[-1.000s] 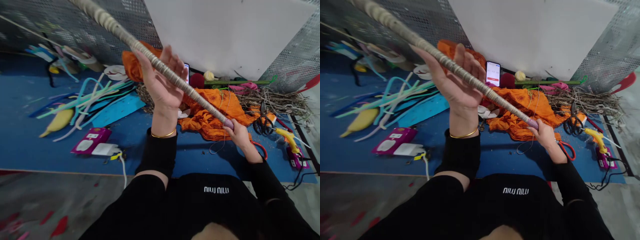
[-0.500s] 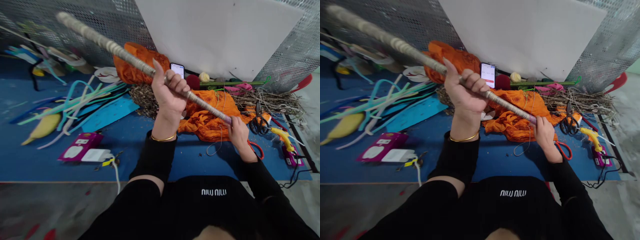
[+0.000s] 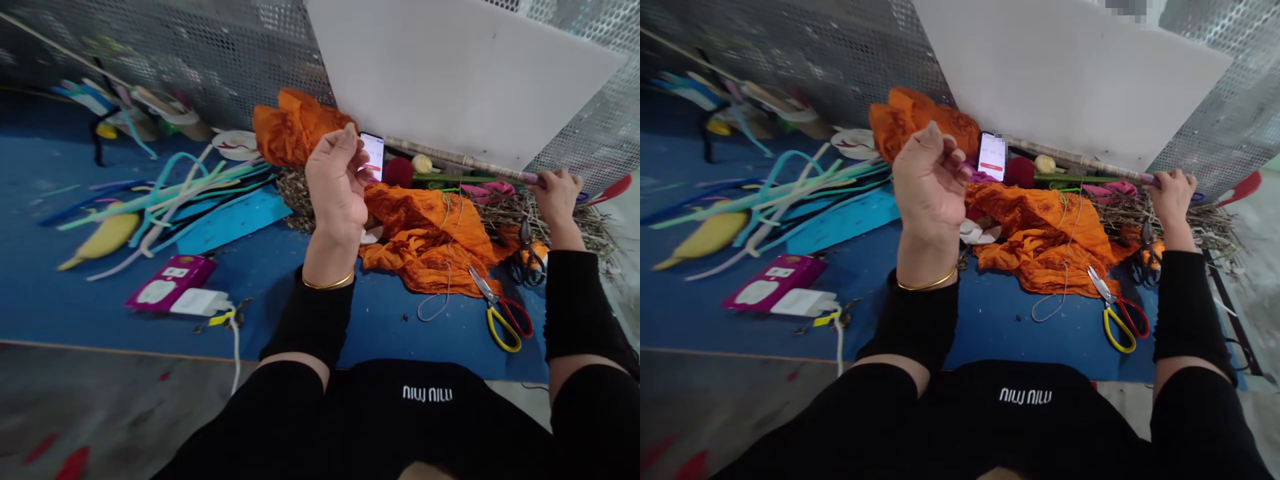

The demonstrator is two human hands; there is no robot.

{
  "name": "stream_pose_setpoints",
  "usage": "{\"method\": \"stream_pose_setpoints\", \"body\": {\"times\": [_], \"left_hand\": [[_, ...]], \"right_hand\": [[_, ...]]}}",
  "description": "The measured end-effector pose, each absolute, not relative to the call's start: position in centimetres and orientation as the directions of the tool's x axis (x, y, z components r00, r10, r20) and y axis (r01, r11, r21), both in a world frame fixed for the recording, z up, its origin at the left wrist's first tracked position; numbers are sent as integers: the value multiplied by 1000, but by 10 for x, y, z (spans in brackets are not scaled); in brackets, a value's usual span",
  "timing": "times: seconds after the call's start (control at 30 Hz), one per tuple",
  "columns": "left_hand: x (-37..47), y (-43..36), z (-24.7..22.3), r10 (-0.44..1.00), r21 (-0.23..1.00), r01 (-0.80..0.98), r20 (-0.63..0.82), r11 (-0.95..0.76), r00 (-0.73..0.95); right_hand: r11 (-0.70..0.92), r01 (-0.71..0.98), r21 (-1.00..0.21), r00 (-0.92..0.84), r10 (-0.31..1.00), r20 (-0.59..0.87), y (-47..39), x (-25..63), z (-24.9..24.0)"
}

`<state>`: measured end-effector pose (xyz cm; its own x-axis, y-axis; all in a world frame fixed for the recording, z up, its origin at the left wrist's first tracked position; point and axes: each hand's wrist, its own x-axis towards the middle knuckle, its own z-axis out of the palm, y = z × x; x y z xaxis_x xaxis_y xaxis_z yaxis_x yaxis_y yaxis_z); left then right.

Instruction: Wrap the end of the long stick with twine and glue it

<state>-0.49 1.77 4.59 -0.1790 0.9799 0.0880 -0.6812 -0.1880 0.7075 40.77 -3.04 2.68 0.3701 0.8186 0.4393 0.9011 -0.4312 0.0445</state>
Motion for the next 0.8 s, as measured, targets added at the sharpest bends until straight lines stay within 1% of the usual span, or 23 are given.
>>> {"method": "stream_pose_setpoints", "body": {"times": [0.13,0.27,0.37,0.47,0.53,0.63,0.73,0.8], "left_hand": [[-15,22,46,955,735,-617,149,-281,-257],[-24,31,40,950,739,-608,145,-290,-277],[-26,35,37,954,735,-616,149,-284,-261],[-22,35,36,966,742,-620,159,-254,-205],[-18,33,36,966,741,-622,160,-254,-203],[-14,30,38,958,760,-585,188,-282,-218],[-12,24,41,962,835,-480,202,-268,-185],[-12,19,42,957,868,-405,235,-286,-172]], "right_hand": [[-487,872,37,434,808,399,7,428,22],[-551,832,66,499,795,345,23,430,9],[-601,797,61,561,774,294,30,424,-1],[-624,780,48,582,752,310,31,412,-3],[-628,777,30,581,736,348,26,399,4],[-560,828,-27,517,744,424,2,368,20],[-386,920,-75,366,771,521,-45,325,25],[-267,959,-93,272,782,561,-84,295,13]]}}
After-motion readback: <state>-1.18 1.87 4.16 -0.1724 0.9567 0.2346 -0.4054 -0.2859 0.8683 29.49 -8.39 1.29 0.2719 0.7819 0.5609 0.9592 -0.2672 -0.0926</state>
